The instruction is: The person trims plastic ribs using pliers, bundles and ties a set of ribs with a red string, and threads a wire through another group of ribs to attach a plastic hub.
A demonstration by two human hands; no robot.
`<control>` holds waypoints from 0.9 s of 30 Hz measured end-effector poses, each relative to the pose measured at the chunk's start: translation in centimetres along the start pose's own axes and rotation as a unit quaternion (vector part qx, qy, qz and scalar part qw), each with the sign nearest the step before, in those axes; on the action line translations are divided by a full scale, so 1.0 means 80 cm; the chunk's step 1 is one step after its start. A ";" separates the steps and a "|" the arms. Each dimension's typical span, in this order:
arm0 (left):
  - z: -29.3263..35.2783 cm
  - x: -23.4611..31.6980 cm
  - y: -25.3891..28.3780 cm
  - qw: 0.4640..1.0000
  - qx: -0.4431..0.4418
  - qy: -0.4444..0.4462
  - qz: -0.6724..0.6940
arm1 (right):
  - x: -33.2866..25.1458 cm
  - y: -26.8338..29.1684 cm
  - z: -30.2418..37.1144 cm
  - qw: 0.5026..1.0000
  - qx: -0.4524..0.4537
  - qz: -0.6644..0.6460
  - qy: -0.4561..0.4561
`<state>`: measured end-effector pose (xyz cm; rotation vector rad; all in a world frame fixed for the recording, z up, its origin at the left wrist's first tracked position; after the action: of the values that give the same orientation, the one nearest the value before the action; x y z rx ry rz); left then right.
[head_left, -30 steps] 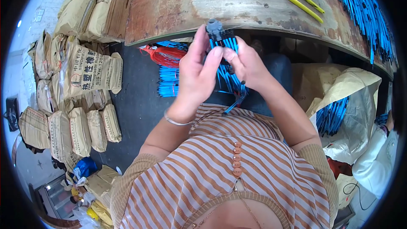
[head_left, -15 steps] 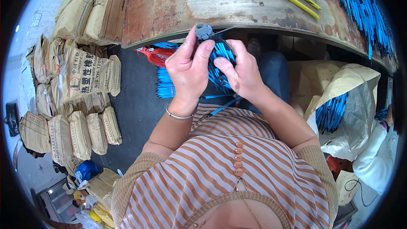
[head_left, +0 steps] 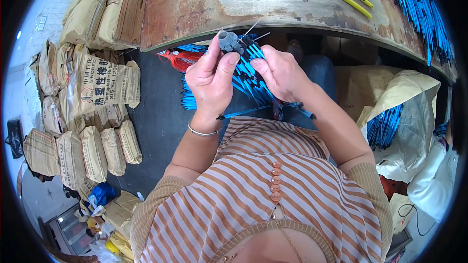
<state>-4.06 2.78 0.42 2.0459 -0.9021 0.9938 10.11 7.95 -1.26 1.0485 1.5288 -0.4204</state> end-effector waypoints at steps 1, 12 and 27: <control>-0.001 -0.001 0.002 1.000 -0.001 0.000 -0.001 | 0.000 0.000 -0.002 0.999 -0.025 0.007 -0.027; -0.027 0.019 0.004 0.981 -0.111 0.160 -0.026 | -0.009 -0.017 -0.003 0.997 0.031 0.063 0.006; -0.043 0.023 0.026 0.926 -0.310 0.203 0.070 | -0.008 -0.013 -0.013 0.999 -0.052 0.007 -0.012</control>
<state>-6.13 3.89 4.19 1.2059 -0.9855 0.9953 8.61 7.96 -0.72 0.9690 1.5054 -0.3380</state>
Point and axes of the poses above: each hand's wrist, its own z-axis away from the middle knuckle, its own y-axis out of the back of the hand, x = y × z, the point moved 3 cm from there along -z, towards the middle knuckle, and after that the axes turned 12 degrees about -z, right-handed, at the moved point
